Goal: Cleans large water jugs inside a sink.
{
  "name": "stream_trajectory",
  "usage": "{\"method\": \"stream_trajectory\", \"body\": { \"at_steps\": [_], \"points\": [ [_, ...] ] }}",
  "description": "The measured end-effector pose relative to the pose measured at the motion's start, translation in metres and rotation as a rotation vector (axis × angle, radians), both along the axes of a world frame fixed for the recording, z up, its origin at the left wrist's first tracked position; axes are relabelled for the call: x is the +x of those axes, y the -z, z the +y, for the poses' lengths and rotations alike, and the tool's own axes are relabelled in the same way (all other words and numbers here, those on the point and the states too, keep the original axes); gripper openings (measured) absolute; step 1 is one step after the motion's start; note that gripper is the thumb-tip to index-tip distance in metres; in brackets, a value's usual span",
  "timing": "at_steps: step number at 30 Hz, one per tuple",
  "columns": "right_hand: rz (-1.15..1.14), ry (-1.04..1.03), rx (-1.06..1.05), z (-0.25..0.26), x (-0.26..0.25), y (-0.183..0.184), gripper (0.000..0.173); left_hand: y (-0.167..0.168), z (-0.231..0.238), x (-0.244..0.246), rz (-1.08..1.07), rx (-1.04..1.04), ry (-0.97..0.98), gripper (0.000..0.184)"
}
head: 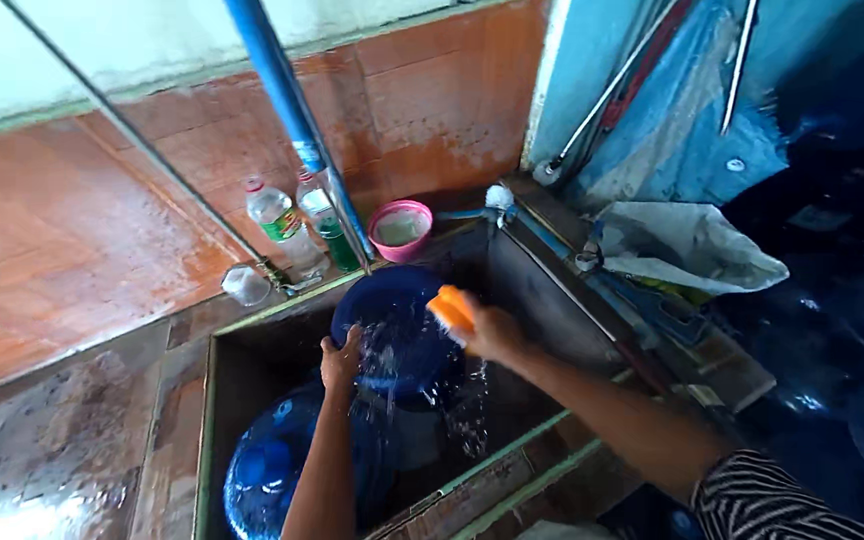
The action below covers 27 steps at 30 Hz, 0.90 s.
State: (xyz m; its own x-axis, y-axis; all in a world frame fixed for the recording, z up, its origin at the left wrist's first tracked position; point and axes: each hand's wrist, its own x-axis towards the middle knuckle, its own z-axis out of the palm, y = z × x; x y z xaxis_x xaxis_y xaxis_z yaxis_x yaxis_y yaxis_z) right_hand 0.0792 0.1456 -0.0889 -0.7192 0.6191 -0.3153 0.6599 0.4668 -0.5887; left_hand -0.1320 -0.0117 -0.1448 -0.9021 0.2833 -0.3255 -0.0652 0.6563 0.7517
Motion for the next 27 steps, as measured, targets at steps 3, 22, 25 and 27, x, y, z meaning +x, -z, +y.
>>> {"method": "stream_trajectory", "body": {
  "at_steps": [3,22,25,27],
  "points": [
    [0.151,0.286,-0.148,0.046,0.008,0.025,0.070,-0.005,0.023,0.007,0.067,-0.041,0.203,0.070],
    [0.160,-0.278,-0.017,0.008,-0.111,-0.007,0.066,-0.006,0.016,0.042,-0.062,0.002,0.299,0.087],
    [0.188,-0.114,-0.001,0.028,-0.114,0.003,0.067,-0.021,0.003,0.030,-0.021,-0.067,0.329,0.080],
    [0.155,-0.106,0.039,0.025,-0.094,0.005,0.071,-0.029,0.015,0.022,0.037,-0.152,0.283,0.070]
  ]
}}
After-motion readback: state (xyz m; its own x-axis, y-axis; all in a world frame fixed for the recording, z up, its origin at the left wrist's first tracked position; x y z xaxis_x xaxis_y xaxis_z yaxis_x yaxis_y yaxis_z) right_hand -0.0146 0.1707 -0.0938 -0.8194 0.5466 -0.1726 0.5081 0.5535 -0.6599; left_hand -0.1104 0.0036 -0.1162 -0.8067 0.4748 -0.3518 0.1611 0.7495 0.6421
